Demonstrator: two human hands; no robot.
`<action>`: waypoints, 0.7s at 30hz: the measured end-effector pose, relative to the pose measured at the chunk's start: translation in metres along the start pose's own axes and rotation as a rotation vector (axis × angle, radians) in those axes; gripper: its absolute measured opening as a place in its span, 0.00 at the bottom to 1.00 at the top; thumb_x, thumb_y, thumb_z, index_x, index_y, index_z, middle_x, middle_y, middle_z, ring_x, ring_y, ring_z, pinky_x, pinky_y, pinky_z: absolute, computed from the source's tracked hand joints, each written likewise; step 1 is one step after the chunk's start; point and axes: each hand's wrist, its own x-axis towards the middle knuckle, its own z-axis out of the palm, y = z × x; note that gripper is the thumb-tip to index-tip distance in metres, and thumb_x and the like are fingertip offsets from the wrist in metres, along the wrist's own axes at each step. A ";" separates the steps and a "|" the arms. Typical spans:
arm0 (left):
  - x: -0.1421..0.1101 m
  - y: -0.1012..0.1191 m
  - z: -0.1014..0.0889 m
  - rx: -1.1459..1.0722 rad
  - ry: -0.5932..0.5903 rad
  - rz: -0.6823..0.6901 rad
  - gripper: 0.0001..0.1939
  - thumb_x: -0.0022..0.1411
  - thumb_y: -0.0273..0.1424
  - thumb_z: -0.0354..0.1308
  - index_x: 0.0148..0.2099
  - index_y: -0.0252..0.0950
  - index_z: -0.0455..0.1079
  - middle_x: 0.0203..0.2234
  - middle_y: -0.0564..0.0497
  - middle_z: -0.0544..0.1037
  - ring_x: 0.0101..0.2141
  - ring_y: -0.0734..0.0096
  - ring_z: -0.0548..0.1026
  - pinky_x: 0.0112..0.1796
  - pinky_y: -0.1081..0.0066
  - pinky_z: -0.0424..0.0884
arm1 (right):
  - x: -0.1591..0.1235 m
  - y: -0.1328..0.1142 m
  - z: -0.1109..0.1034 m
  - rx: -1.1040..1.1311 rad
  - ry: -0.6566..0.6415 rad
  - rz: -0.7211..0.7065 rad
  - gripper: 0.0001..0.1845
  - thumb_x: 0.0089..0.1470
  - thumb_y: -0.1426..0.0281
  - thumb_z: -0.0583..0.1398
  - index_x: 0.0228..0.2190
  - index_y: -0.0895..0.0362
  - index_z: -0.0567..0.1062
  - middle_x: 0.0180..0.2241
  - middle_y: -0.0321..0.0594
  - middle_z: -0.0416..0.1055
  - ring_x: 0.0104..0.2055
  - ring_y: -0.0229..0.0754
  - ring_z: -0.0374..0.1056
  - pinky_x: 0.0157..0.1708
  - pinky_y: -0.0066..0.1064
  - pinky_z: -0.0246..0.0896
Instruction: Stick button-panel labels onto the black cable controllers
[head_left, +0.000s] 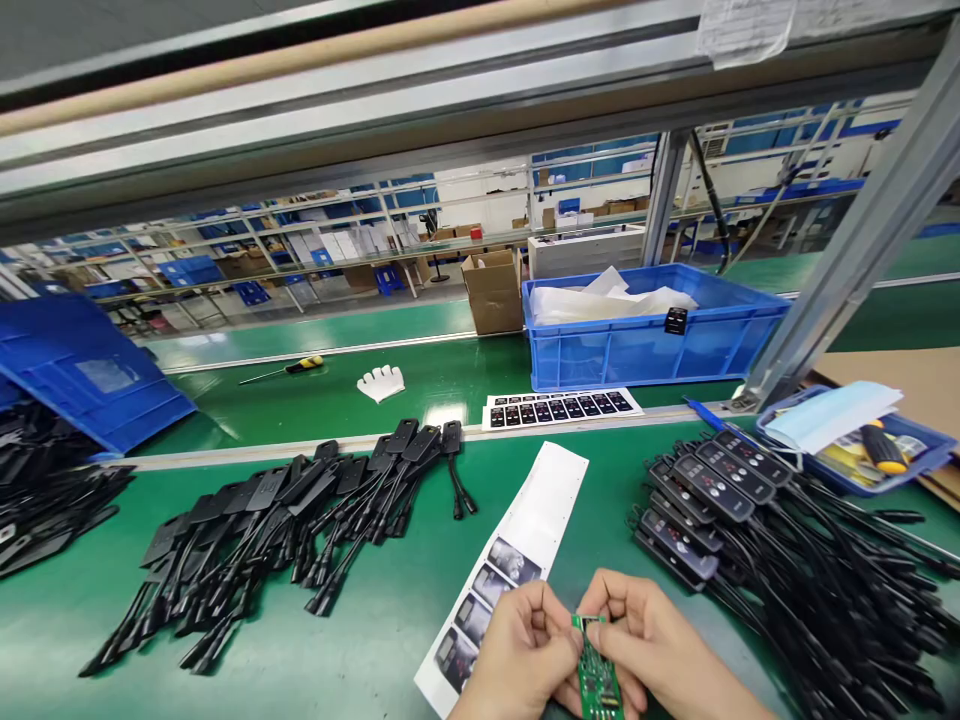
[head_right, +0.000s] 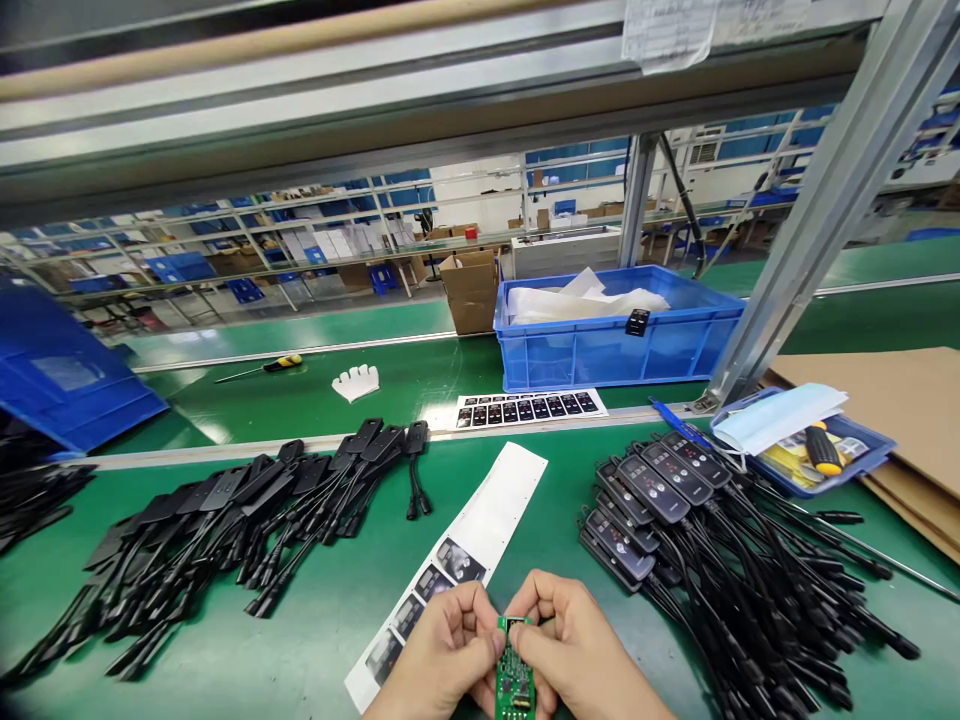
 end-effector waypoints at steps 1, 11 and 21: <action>0.000 0.000 0.001 -0.005 -0.002 0.000 0.27 0.42 0.45 0.70 0.28 0.34 0.59 0.14 0.58 0.70 0.15 0.80 0.70 0.16 0.81 0.67 | 0.000 0.000 0.000 0.006 0.006 0.005 0.14 0.47 0.61 0.61 0.27 0.57 0.64 0.20 0.28 0.65 0.10 0.25 0.54 0.11 0.18 0.50; -0.005 0.002 0.003 0.003 -0.013 -0.018 0.24 0.44 0.41 0.70 0.28 0.34 0.58 0.14 0.58 0.70 0.15 0.80 0.70 0.17 0.81 0.68 | -0.005 -0.004 0.000 0.004 -0.010 0.053 0.10 0.46 0.65 0.59 0.27 0.56 0.63 0.12 0.21 0.54 0.09 0.25 0.43 0.08 0.16 0.41; -0.002 -0.003 0.003 -0.004 0.010 0.000 0.23 0.42 0.39 0.71 0.26 0.34 0.58 0.13 0.58 0.69 0.13 0.81 0.68 0.16 0.81 0.67 | -0.004 0.001 0.000 -0.041 -0.016 0.061 0.11 0.48 0.63 0.58 0.27 0.56 0.63 0.09 0.22 0.54 0.09 0.27 0.46 0.09 0.17 0.39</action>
